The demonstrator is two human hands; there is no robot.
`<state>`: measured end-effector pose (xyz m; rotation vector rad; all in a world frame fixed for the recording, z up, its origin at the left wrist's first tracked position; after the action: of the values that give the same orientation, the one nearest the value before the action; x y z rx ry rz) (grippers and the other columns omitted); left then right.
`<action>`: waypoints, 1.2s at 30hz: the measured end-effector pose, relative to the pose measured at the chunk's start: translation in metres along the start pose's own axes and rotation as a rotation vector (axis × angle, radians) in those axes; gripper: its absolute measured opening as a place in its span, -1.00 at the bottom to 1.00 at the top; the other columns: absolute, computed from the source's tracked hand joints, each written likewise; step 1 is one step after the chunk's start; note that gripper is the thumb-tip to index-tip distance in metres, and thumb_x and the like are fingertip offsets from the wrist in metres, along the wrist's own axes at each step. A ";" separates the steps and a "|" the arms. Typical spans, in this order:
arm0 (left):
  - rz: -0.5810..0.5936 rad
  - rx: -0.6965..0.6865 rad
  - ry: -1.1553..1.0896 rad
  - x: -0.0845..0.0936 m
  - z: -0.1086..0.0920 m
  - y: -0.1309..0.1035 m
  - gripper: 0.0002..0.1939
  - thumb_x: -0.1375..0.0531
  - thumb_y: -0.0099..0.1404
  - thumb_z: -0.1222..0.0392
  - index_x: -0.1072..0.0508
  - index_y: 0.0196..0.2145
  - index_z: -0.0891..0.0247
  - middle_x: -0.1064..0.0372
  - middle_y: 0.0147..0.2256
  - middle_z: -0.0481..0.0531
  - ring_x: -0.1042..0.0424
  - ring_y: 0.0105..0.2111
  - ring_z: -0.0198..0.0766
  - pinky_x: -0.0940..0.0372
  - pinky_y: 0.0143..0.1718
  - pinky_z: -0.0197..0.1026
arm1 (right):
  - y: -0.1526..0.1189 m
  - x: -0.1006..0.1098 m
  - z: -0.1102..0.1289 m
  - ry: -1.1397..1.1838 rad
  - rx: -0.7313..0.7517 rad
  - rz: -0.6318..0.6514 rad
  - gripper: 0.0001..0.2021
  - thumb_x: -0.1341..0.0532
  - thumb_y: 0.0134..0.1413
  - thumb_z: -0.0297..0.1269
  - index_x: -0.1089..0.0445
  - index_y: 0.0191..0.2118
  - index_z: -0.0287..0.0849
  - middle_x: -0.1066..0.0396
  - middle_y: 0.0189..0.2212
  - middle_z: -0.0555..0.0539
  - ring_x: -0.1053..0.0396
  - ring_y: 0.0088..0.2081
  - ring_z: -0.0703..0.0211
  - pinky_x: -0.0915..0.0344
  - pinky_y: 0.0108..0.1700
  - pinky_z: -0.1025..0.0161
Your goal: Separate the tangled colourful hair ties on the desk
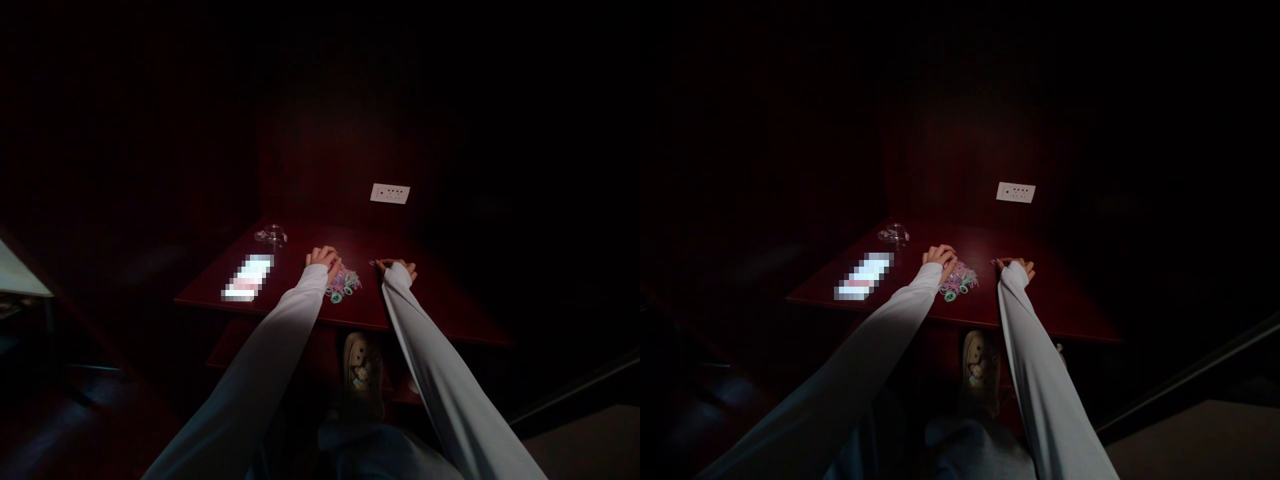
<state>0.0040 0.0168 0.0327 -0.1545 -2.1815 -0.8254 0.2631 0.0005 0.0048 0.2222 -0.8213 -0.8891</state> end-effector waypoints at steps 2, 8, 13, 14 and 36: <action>0.006 -0.007 -0.007 -0.001 0.002 0.000 -0.84 -0.13 0.49 0.15 -0.53 -0.17 0.09 -0.44 0.12 -0.02 -0.26 0.12 -0.04 -0.15 0.11 0.01 | 0.001 -0.002 -0.004 0.047 -0.011 -0.050 -0.47 -0.28 0.06 0.32 -0.62 -0.47 -0.09 -0.50 -0.19 -0.33 -0.18 0.04 -0.36 -0.09 0.08 -0.26; -0.004 -0.002 -0.005 -0.003 0.009 0.001 -0.79 -0.09 0.52 0.14 -0.54 -0.15 0.08 -0.44 0.12 -0.02 -0.26 0.13 -0.05 -0.14 0.11 0.00 | -0.002 0.004 0.001 0.087 -0.169 -0.051 -0.57 -0.18 0.17 0.11 -0.61 -0.41 -0.11 -0.50 -0.15 -0.36 -0.15 0.07 -0.37 -0.06 0.13 -0.29; -0.029 0.031 -0.002 -0.004 0.011 0.003 -0.79 -0.09 0.51 0.16 -0.54 -0.14 0.09 -0.45 0.13 -0.02 -0.26 0.12 -0.04 -0.14 0.11 0.01 | -0.011 0.012 0.019 0.203 -0.048 0.040 -0.52 -0.05 0.26 0.07 -0.64 -0.31 -0.09 -0.56 -0.13 -0.22 -0.22 0.09 -0.21 -0.11 0.20 -0.14; -0.033 0.037 -0.005 -0.004 0.011 0.003 -0.80 -0.09 0.50 0.18 -0.53 -0.15 0.09 -0.45 0.13 -0.02 -0.26 0.12 -0.04 -0.13 0.10 0.01 | -0.012 0.011 0.024 0.239 0.018 0.095 -0.50 -0.03 0.28 0.08 -0.64 -0.34 -0.09 -0.57 -0.17 -0.20 -0.25 0.09 -0.18 -0.12 0.21 -0.10; 0.041 0.004 -0.039 -0.002 0.001 0.001 -0.72 -0.17 0.31 0.38 -0.60 -0.44 0.09 -0.46 0.10 -0.11 -0.25 0.06 -0.08 -0.10 0.16 0.05 | -0.041 -0.014 0.056 0.239 0.293 0.524 -0.62 -0.17 0.29 -0.01 -0.63 -0.48 0.10 -0.60 -0.11 -0.02 -0.29 0.05 -0.07 -0.11 0.31 -0.06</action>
<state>0.0053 0.0187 0.0309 -0.2146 -2.2085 -0.8013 0.1930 -0.0064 0.0154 0.3427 -0.7340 -0.2420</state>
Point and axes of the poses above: each hand's wrist, its own y-axis towards the middle knuckle, its own x-axis out of the back of the hand, z = x × y, the point moved 2 cm from there along y, towards the middle knuckle
